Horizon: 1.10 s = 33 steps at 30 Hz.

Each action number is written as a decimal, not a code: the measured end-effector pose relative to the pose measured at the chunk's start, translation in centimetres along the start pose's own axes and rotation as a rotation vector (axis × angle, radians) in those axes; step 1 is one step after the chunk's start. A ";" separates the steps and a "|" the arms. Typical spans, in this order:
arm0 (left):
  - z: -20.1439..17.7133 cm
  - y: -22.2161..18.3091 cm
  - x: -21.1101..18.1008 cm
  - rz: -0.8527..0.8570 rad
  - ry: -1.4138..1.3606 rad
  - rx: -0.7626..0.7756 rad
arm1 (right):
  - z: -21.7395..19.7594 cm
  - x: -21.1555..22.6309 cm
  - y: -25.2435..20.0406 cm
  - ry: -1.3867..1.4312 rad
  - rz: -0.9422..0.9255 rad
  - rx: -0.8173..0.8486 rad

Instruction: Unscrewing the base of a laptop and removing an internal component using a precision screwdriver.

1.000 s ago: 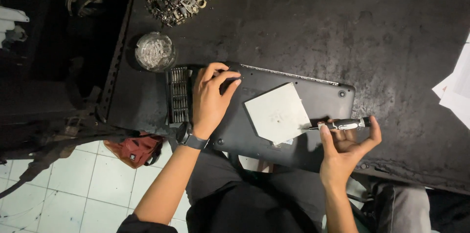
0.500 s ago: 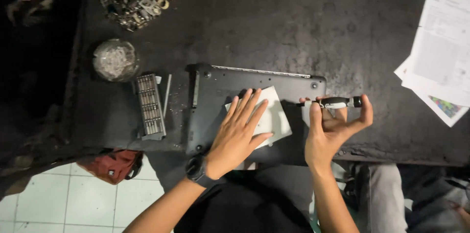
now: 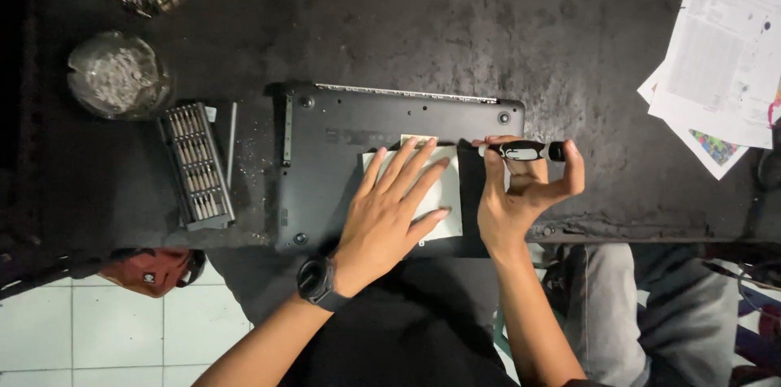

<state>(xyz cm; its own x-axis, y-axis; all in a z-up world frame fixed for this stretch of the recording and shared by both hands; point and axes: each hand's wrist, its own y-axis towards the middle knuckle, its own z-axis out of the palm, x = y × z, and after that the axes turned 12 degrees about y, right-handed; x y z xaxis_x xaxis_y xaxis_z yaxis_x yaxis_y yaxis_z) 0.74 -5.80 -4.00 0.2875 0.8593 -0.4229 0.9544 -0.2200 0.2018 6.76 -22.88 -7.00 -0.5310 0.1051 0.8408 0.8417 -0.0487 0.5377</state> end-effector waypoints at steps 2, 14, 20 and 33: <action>-0.2 0.0 -0.1 0.001 -0.001 0.004 | -0.7 -1.0 -0.6 0.000 0.000 0.000; -0.6 0.2 -0.2 0.003 -0.018 0.031 | -0.5 -0.8 -0.2 0.018 0.031 0.028; -0.5 0.3 -0.1 0.005 -0.013 0.020 | -0.9 -1.2 -0.7 -0.080 0.029 0.040; -0.3 0.2 -0.1 0.009 0.026 -0.038 | -1.6 -1.2 1.6 -0.072 -0.128 0.283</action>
<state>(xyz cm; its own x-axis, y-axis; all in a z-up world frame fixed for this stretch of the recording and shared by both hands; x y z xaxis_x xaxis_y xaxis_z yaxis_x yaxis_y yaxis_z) 0.93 -5.79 -3.70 0.2937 0.8691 -0.3980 0.9478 -0.2109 0.2390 8.61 -24.70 -7.00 -0.6342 0.1630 0.7558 0.7679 0.2465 0.5913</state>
